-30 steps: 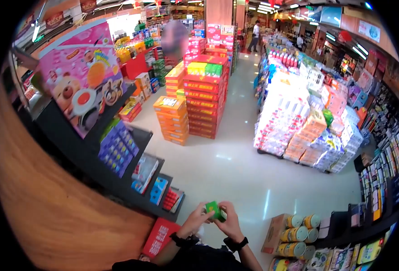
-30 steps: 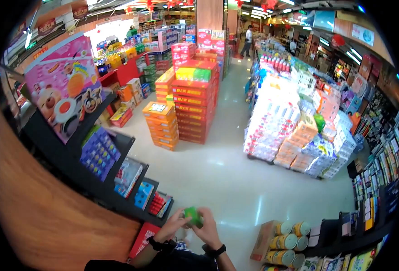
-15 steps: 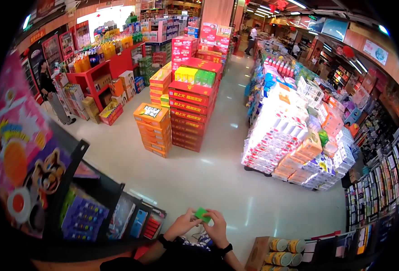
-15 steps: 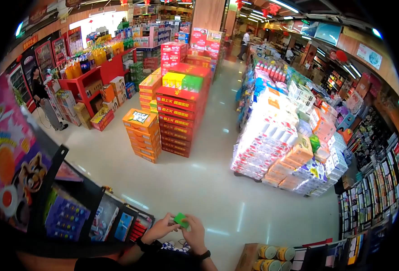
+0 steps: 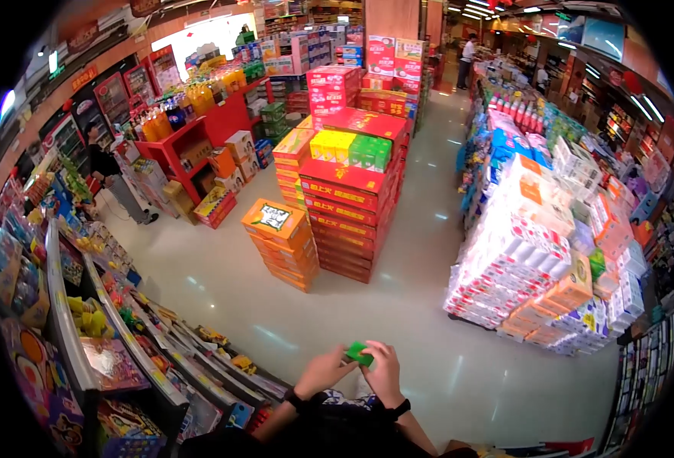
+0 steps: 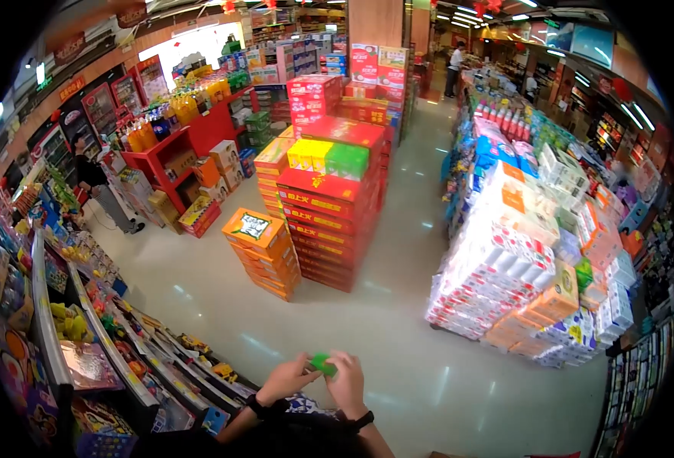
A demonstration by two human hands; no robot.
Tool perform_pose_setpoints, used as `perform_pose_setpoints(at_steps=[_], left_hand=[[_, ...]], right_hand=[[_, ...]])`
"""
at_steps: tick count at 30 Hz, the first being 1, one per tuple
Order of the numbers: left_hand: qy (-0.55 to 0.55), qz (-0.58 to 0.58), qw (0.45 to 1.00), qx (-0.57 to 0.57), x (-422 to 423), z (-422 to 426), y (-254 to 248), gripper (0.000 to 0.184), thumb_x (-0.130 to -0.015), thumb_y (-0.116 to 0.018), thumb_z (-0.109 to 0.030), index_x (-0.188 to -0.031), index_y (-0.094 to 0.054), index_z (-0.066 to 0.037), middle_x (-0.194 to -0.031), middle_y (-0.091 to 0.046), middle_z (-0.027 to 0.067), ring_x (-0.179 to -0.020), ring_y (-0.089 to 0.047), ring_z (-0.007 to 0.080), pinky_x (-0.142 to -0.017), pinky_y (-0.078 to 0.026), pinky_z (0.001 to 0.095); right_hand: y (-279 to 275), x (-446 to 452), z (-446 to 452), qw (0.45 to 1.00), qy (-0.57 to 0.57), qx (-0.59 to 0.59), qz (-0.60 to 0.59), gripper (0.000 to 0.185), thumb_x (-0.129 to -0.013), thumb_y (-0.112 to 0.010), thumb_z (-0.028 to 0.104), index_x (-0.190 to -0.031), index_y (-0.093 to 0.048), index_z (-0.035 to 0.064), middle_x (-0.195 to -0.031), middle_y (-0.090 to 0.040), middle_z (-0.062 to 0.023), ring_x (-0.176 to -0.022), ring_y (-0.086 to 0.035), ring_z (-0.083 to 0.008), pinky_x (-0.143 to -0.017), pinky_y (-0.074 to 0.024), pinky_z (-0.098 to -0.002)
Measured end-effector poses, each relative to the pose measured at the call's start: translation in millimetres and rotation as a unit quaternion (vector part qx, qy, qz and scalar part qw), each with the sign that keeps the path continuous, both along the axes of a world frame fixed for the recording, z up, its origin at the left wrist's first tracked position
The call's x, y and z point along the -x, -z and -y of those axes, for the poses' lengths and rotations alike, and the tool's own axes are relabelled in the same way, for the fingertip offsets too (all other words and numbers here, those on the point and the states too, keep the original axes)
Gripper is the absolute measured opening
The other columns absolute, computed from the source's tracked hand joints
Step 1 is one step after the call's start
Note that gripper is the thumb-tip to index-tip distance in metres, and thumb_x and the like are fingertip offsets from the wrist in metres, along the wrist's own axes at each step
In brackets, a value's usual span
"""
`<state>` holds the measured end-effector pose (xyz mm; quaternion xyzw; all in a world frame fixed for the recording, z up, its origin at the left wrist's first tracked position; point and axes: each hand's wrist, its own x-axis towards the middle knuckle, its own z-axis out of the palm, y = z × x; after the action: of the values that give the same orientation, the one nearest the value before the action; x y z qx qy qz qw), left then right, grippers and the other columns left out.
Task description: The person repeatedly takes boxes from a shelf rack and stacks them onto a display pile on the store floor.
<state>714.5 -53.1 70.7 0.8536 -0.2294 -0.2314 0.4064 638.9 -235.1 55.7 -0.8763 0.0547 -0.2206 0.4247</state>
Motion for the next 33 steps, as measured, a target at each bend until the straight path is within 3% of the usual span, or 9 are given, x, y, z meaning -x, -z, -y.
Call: perform_pose_setpoints(at_steps=[6, 11, 14, 17, 24, 29, 33], left_hand=[[-0.061, -0.022, 0.998, 0.007, -70.6, 22.8, -3.9, 0.05, -0.103, -0.075, -0.04, -0.131, -0.054, -0.004, -0.107, -0.081, 0.0184, -0.096, -0.078, 0.0401, -0.08, -0.061, 0.0477], [-0.068, 0.017, 0.997, 0.018, -141.6, 22.8, 30.7, 0.051, -0.104, -0.074, -0.039, -0.132, -0.053, -0.002, -0.107, -0.081, 0.019, -0.095, -0.078, 0.0396, -0.078, -0.06, 0.0471], [-0.094, -0.086, 0.992, 0.024, -202.2, 25.2, 6.9, 0.051, -0.106, -0.073, -0.039, -0.136, -0.054, -0.002, -0.107, -0.081, 0.0192, -0.096, -0.079, 0.0387, -0.079, -0.06, 0.0465], [-0.109, -0.072, 0.99, 0.057, -271.3, 23.4, 27.8, 0.049, -0.107, -0.072, -0.039, -0.136, -0.056, -0.003, -0.108, -0.081, 0.0194, -0.097, -0.079, 0.0377, -0.08, -0.06, 0.0456], [-0.108, -0.029, 0.99, 0.085, -405.7, 28.3, 13.2, 0.048, -0.107, -0.071, -0.039, -0.138, -0.055, -0.005, -0.113, -0.081, 0.0184, -0.099, -0.08, 0.0379, -0.084, -0.061, 0.0445], [-0.132, -0.1, 0.975, 0.146, -469.2, 20.6, 16.7, 0.049, -0.108, -0.072, -0.029, -0.146, -0.053, -0.006, -0.121, -0.079, 0.0135, -0.097, -0.079, 0.0226, -0.086, -0.061, 0.0368], [-0.135, -0.141, 0.96, 0.202, -526.5, 25.6, 41.5, 0.046, -0.108, -0.073, -0.024, -0.145, -0.054, -0.004, -0.12, -0.077, 0.0135, -0.1, -0.078, 0.0207, -0.088, -0.06, 0.0349]], right_hand=[[5.2, -98.9, 28.8, 0.998, -0.068, -0.012, 0.001, 0.034, -0.076, -0.083, -0.004, -0.105, -0.074, 0.0084, -0.121, -0.073, -0.0078, -0.114, -0.068, -0.0347, -0.094, -0.0587, -0.0448], [10.8, -184.6, 36.0, 0.994, -0.11, 0.007, -0.014, 0.031, -0.078, -0.079, -0.005, -0.105, -0.074, 0.0083, -0.119, -0.072, -0.007, -0.112, -0.067, -0.0357, -0.093, -0.0574, -0.0462], [14.8, -243.6, 36.7, 0.993, -0.113, 0.018, -0.015, 0.03, -0.078, -0.08, -0.005, -0.105, -0.074, 0.0078, -0.118, -0.072, -0.0078, -0.112, -0.067, -0.0359, -0.094, -0.0573, -0.0459], [2.6, -306.3, 42.2, 0.991, -0.126, 0.048, -0.005, 0.031, -0.078, -0.082, -0.003, -0.106, -0.075, 0.0075, -0.118, -0.072, -0.0088, -0.112, -0.067, -0.0361, -0.094, -0.0572, -0.046], [-14.0, -450.3, 47.0, 0.988, -0.124, 0.087, 0.022, 0.035, -0.075, -0.087, -0.002, -0.106, -0.075, 0.008, -0.12, -0.074, -0.0077, -0.111, -0.069, -0.0348, -0.094, -0.0576, -0.0452], [-21.9, -517.2, 44.9, 0.986, -0.141, 0.088, 0.015, 0.034, -0.075, -0.088, -0.001, -0.106, -0.076, 0.0085, -0.12, -0.075, -0.0066, -0.112, -0.07, -0.0336, -0.093, -0.0591, -0.0442], [-3.9, -573.9, 53.4, 0.985, -0.151, 0.079, 0.013, 0.033, -0.075, -0.087, -0.001, -0.105, -0.077, 0.0083, -0.12, -0.075, -0.0067, -0.112, -0.07, -0.0337, -0.094, -0.059, -0.0444]])
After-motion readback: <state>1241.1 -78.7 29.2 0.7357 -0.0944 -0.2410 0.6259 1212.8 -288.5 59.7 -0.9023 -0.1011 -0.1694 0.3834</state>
